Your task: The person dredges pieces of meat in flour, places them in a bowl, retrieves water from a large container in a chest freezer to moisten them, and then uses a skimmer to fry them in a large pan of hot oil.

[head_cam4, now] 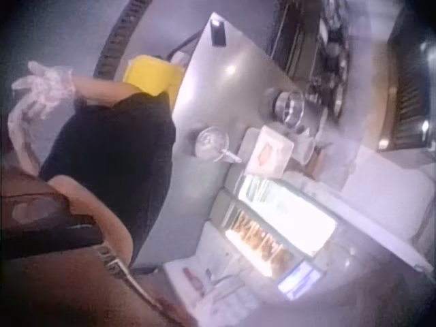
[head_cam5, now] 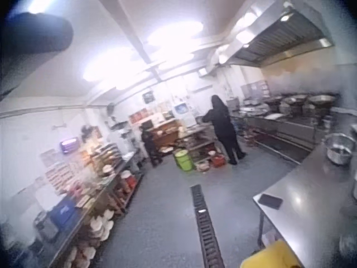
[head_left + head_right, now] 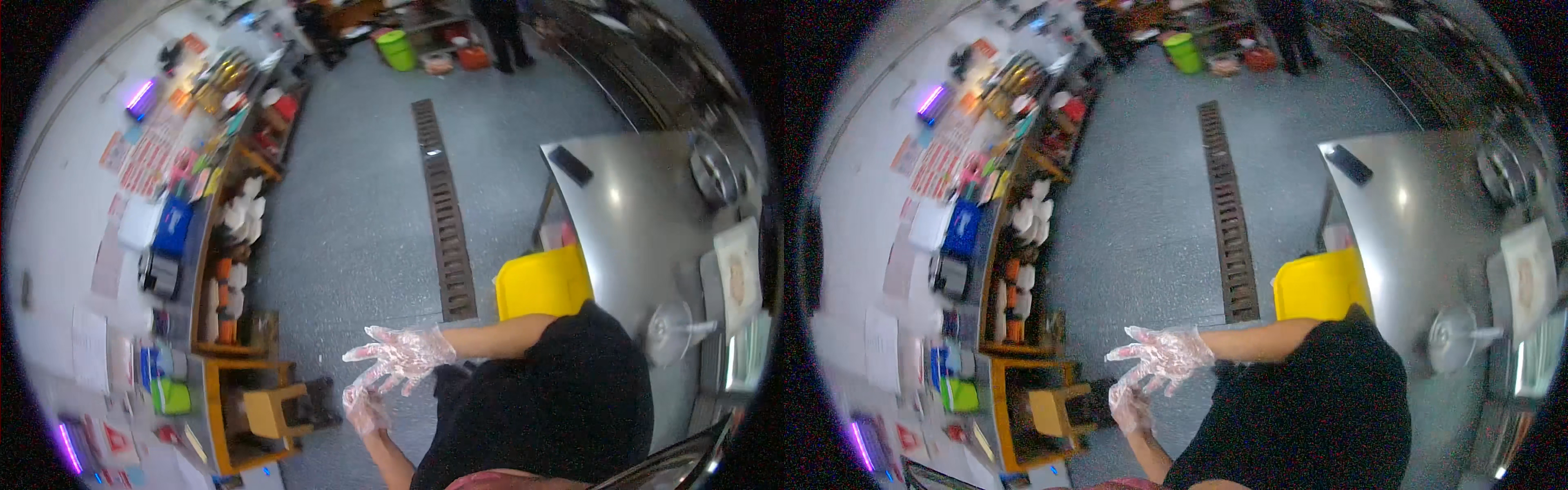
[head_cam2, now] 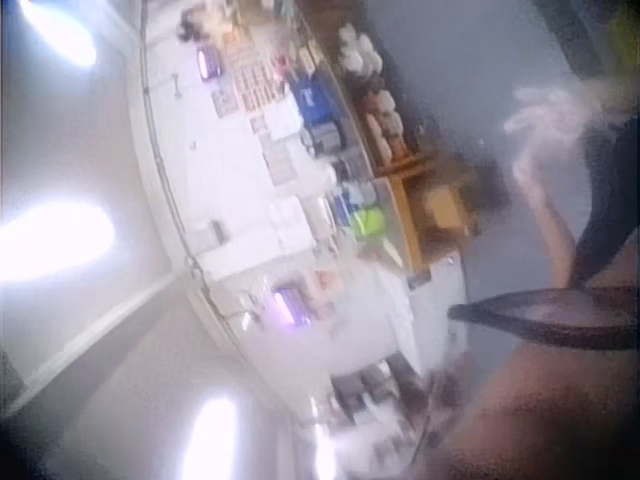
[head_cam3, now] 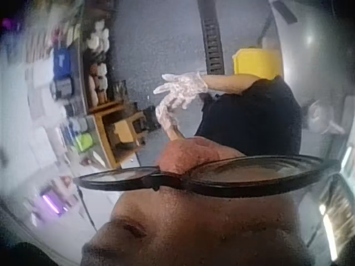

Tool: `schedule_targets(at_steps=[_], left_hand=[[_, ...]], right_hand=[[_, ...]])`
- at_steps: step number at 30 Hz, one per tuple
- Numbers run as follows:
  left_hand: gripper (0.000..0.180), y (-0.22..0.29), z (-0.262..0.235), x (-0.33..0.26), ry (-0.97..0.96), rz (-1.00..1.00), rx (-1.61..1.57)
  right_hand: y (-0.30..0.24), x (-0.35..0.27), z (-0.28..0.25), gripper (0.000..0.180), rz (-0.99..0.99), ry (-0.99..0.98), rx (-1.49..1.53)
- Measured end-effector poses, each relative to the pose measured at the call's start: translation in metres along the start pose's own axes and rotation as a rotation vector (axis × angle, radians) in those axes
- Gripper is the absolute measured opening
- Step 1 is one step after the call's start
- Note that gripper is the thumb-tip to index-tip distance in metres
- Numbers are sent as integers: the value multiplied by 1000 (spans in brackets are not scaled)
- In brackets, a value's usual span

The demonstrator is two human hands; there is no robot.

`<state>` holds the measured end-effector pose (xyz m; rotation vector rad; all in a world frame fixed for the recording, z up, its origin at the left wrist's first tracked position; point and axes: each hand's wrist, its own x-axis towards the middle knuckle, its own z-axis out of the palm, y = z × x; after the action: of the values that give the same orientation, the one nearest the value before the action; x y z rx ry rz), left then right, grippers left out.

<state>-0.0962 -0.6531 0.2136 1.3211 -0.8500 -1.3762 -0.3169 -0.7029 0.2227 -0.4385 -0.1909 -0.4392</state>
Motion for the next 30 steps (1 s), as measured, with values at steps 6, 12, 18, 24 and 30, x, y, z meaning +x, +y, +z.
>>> schedule_targets(at_steps=[6, 12, 18, 24, 30], left_hand=[[32, 11, -10, 183, -337, -202, -74], [29, 37, 101, 342, -551, -451, 174], [26, 51, 287, 424, -763, -370, 332], [24, 21, 443, 442, -905, -440, 287], [22, -6, 561, 482, -915, -669, 351]], right_hand=[[-105, -14, -44, 71, -380, 267, -74], [-172, -157, -74, 72, -1113, 91, -46], [-175, -319, -33, 84, -1859, 275, -247], [-194, -443, -66, 79, -2149, 504, -361], [-219, -435, -77, 74, -2408, 989, 372]])
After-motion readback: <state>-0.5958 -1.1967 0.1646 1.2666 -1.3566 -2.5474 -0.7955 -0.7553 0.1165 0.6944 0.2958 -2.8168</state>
